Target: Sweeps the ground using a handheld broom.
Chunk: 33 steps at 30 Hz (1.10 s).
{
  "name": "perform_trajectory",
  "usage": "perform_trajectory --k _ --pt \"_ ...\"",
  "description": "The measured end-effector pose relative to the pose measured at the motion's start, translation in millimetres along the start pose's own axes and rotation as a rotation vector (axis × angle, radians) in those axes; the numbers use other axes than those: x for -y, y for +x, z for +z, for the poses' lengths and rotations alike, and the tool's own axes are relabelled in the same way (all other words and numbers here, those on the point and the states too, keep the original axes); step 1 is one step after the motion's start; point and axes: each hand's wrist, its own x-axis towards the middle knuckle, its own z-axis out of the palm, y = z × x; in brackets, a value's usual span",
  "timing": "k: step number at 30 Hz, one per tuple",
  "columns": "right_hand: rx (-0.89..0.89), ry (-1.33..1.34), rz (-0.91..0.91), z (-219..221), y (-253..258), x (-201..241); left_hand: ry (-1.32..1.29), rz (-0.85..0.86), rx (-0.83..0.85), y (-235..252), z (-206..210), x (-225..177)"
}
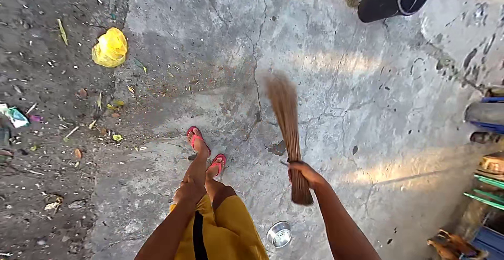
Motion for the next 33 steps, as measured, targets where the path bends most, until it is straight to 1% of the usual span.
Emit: perform_trajectory --k 2,3,5,7,8,9,10,11,12,13,15,17,19,20,22,23,24,25,26,27,28,29,31,32,33 --pt "-0.052 0.093 0.085 35.9 33.6 38.4 -0.006 -0.017 0.025 -0.3 -7.0 -0.2" --pt "-0.012 0.073 0.111 61.3 50.7 48.0 -0.007 -0.026 0.030 -0.9 -10.2 -1.0" --pt "0.169 -0.144 0.141 133.0 73.5 50.2 -0.010 -0.036 0.024 2.7 -16.9 -1.9" --pt "0.391 -0.447 0.169 211.3 74.7 41.7 -0.030 -0.040 0.022 5.5 -17.1 -3.7" --pt "0.498 -0.583 0.193 242.8 72.6 36.5 -0.055 -0.037 0.026 6.4 -16.7 -4.7" --pt "0.579 -0.699 0.204 266.0 71.0 33.8 -0.073 -0.038 0.016 11.9 -13.7 -4.0" --pt "0.654 -0.778 0.197 279.3 67.7 34.3 -0.082 -0.039 0.024 12.3 -16.5 -2.7" --pt "0.718 -0.828 0.170 282.6 61.1 40.0 -0.079 -0.037 0.031 11.6 -20.1 -1.9" --pt "0.765 -0.873 0.128 277.1 53.4 51.4 -0.085 -0.032 0.039 11.5 -24.2 -2.9" --pt "0.788 -0.924 0.078 264.6 44.1 65.2 -0.095 -0.024 0.047 11.3 -28.0 -4.9" --pt "0.767 -0.972 -0.019 225.7 17.6 90.9 -0.138 0.001 0.057 6.8 -34.1 -8.0" --pt "0.640 -0.858 -0.065 171.9 -4.8 107.3 -0.203 0.048 0.066 -1.0 -39.5 -12.4" --pt "0.459 -0.622 -0.087 115.1 -11.9 113.4 -0.225 0.069 0.054 -3.0 -35.3 -18.8" --pt "0.374 -0.485 -0.096 91.2 -8.7 114.8 -0.217 0.070 0.012 -2.1 -29.7 -23.7" --pt "0.214 -0.223 -0.114 64.8 6.4 126.7 -0.180 0.081 -0.143 -12.7 -27.5 -37.4" --pt "0.134 -0.116 -0.117 63.5 16.5 138.7 -0.172 0.087 -0.123 -30.3 -41.9 -45.7" --pt "0.065 -0.040 -0.100 71.0 27.3 153.2 -0.172 0.095 0.034 -53.4 -69.5 -51.8" --pt "0.017 0.008 -0.063 85.1 38.7 166.6 -0.182 0.098 0.155 -63.0 -84.2 -53.9" --pt "0.003 -0.011 -0.035 103.8 50.7 176.4 -0.188 0.101 0.164 -55.5 -77.7 -53.6" --pt "0.039 -0.106 -0.012 125.3 62.2 181.7 -0.196 0.094 0.082 -34.1 -55.4 -54.7" --pt "0.118 -0.275 0.010 150.7 71.1 182.9 -0.197 0.060 0.017 -13.0 -38.0 -60.0" --pt "0.230 -0.467 0.054 178.9 77.8 182.5 -0.200 0.014 -0.028 1.0 -30.7 -66.7" --pt "0.423 -0.791 0.149 228.6 85.6 178.7 -0.224 -0.018 -0.192 15.5 -22.1 -81.8" --pt "0.514 -0.893 0.172 241.7 85.9 184.4 -0.251 -0.036 -0.204 10.3 -31.8 -94.9" --pt "0.605 -0.932 0.187 244.1 82.8 194.6 -0.277 -0.049 -0.317 4.0 -34.7 -108.1"
